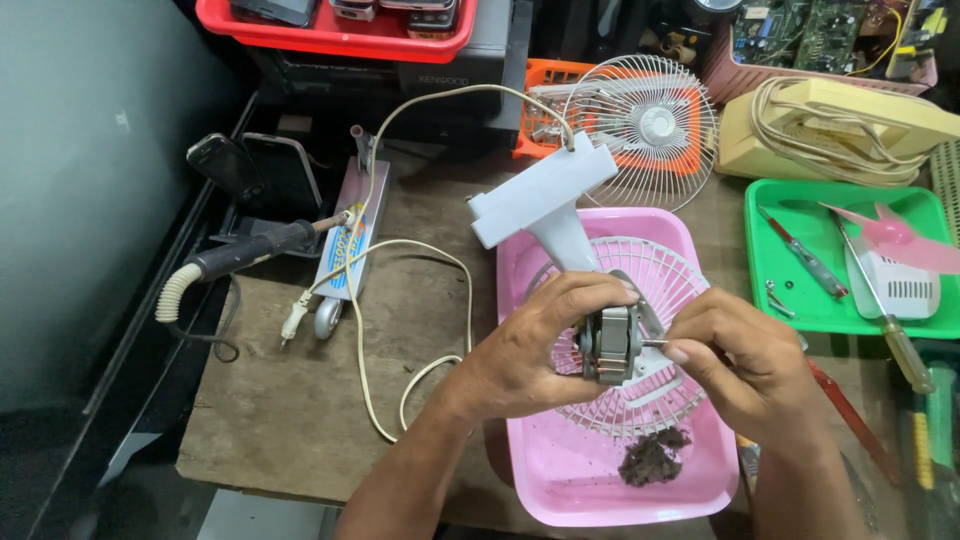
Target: Disassembling a small electric fan motor to clean the interior housing and components using a brush and then reassembling it.
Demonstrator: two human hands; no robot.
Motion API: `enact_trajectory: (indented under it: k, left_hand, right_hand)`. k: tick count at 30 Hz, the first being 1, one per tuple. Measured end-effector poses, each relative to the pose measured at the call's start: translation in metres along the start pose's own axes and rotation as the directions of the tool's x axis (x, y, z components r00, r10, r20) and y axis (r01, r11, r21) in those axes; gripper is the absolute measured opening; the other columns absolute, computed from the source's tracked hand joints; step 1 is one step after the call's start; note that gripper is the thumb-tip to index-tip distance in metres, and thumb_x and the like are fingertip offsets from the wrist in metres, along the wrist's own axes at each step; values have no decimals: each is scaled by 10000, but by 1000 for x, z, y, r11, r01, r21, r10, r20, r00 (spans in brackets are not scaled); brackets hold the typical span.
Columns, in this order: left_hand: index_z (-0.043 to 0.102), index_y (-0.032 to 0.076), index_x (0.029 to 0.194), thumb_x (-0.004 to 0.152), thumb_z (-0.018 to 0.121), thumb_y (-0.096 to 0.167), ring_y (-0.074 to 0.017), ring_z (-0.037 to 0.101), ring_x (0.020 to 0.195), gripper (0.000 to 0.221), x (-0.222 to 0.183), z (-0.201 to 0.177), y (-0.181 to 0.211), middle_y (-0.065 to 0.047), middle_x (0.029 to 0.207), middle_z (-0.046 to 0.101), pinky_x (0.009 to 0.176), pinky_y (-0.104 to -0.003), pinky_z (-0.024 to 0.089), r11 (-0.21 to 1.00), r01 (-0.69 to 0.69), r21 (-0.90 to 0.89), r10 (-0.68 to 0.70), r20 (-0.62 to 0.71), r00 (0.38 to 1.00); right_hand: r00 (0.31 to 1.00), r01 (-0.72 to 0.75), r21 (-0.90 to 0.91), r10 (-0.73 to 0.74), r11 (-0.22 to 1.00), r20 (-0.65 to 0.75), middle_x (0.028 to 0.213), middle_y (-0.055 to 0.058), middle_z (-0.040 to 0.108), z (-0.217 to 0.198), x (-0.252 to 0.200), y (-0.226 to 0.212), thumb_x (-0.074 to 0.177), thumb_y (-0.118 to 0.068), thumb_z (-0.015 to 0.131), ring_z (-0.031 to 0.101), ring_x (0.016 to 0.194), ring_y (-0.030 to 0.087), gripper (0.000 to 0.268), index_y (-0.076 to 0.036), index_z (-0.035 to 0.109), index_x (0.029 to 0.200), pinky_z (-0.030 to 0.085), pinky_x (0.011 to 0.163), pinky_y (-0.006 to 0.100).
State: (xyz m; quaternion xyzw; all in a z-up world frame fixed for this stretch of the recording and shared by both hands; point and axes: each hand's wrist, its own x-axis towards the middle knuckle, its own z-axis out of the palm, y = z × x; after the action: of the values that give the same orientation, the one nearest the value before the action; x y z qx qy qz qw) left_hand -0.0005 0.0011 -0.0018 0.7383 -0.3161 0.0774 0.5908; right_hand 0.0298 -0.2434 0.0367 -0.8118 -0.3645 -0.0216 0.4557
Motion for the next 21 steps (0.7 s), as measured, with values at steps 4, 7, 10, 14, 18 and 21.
enact_trajectory:
  k: [4,7,10,14,18,21]
  left_hand:
    - [449,128,1459,793,808,88,-266,544,1405,758,0,-1,1,-106,1432,567,1215,-432,358,1000,2,19,-2,-5,1000]
    - [451,131,1460,779,803,84,-263,544,1402,769,1,-1,1,-106,1432,566,1213,-426,355,1000,7,18,-7,-1,1000]
    - [451,130,1459,771,801,82,-264,546,1399,772,1,-1,1,-109,1430,566,1208,-424,356,1000,4,18,-3,-2,1000]
    - [452,128,1459,817,807,112,-263,544,1407,734,2,-2,3,-111,1440,565,1210,-424,356,1000,0,26,0,1,1000]
    - [455,130,1456,798,803,92,-269,538,1410,745,1,-1,2,-111,1439,561,1222,-426,364,1000,2,10,-2,0,1000]
    - [448,119,1456,785,800,92,-274,530,1417,757,1,-2,2,-108,1437,560,1227,-439,359,1000,1,13,-1,9,1000]
  right_hand:
    - [999,-21,4,21,1000,-32,840,57,656,0,-5,3,895,-89,707,588,719,139,64,-61,674,941,429,618,239]
    - [999,-21,3,22,1000,-41,871,60,651,-1,-6,4,870,-78,741,589,734,128,143,-68,691,1003,421,601,224]
    - [999,-1,1,1,1000,-40,887,66,650,-1,-6,5,865,-68,749,608,759,141,172,-70,694,1028,454,641,231]
    - [999,-12,37,13,999,-29,856,76,667,-1,-3,2,884,-71,715,630,760,161,120,-38,704,999,496,691,247]
    - [1000,-10,8,10,1000,-4,805,58,650,-1,-1,2,942,-114,637,597,705,160,99,-39,675,889,475,671,257]
    - [1000,-25,-21,25,999,1,816,68,650,-1,-1,2,970,-154,597,620,725,165,187,-27,678,859,494,694,256]
